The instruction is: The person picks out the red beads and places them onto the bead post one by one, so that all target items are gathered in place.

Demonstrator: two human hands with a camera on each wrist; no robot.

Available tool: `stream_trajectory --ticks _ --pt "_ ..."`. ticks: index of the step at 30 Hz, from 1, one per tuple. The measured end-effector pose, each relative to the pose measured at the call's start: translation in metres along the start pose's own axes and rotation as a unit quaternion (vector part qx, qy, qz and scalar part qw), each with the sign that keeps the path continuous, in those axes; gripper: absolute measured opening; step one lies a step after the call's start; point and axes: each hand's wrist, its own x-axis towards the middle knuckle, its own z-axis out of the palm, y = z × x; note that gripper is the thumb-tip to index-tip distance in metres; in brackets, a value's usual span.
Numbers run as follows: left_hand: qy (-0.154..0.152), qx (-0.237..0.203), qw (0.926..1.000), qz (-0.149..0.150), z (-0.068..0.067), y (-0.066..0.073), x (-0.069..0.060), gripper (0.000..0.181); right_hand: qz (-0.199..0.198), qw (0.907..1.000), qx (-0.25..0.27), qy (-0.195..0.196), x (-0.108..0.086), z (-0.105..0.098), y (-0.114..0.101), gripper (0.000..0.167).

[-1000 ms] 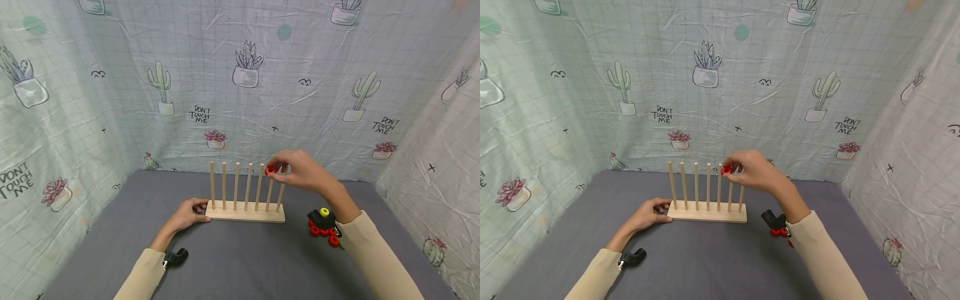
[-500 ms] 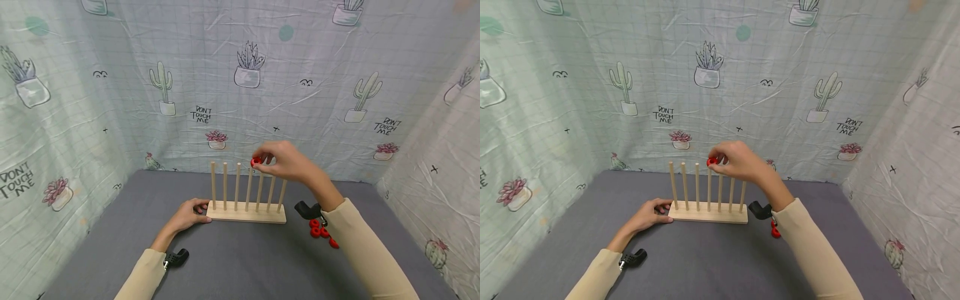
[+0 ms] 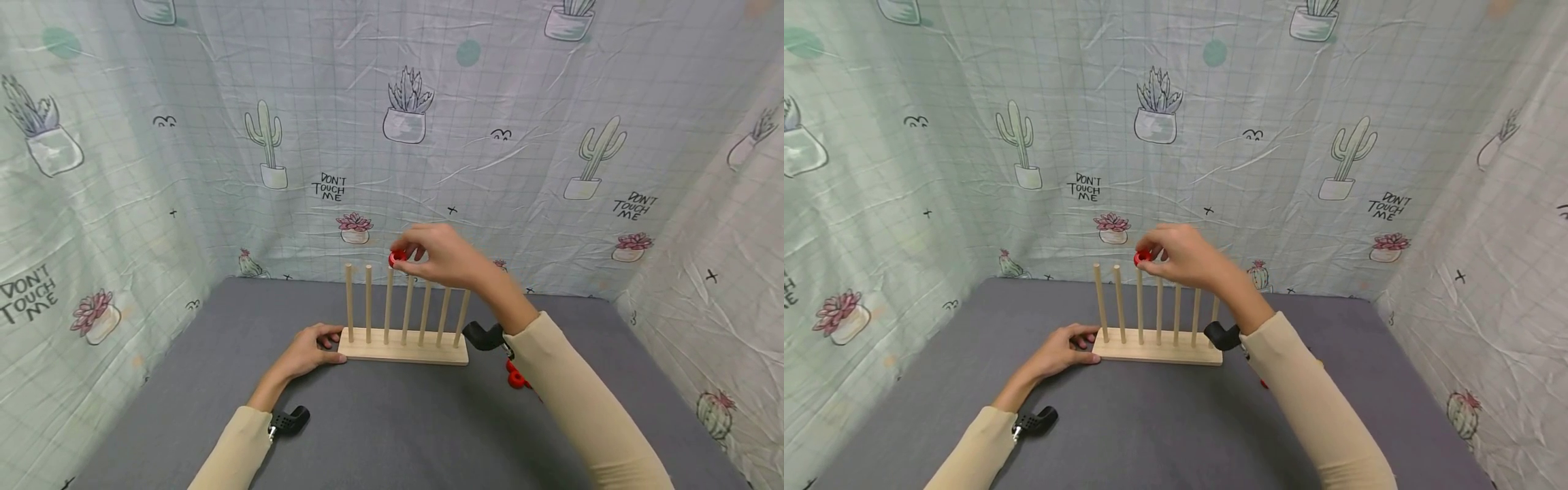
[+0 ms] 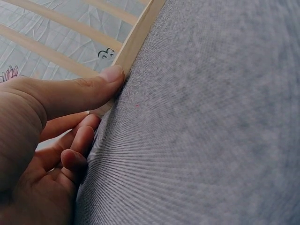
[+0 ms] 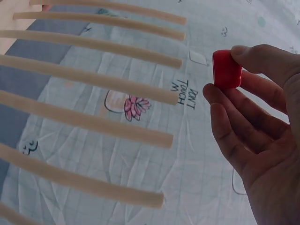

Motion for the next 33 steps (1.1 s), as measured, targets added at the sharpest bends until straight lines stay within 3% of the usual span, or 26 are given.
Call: stream_trajectory --ticks 17,33 --pt "0.003 -0.001 0.9999 -0.011 0.0 0.0 0.0 0.066 -0.014 0.9993 0.027 -0.022 0.028 0.015 -0.015 0.02" --pt "0.004 -0.005 0.9999 -0.015 -0.001 0.001 0.001 0.066 -0.003 0.9974 0.057 -0.045 0.054 0.026 -0.021 0.019"
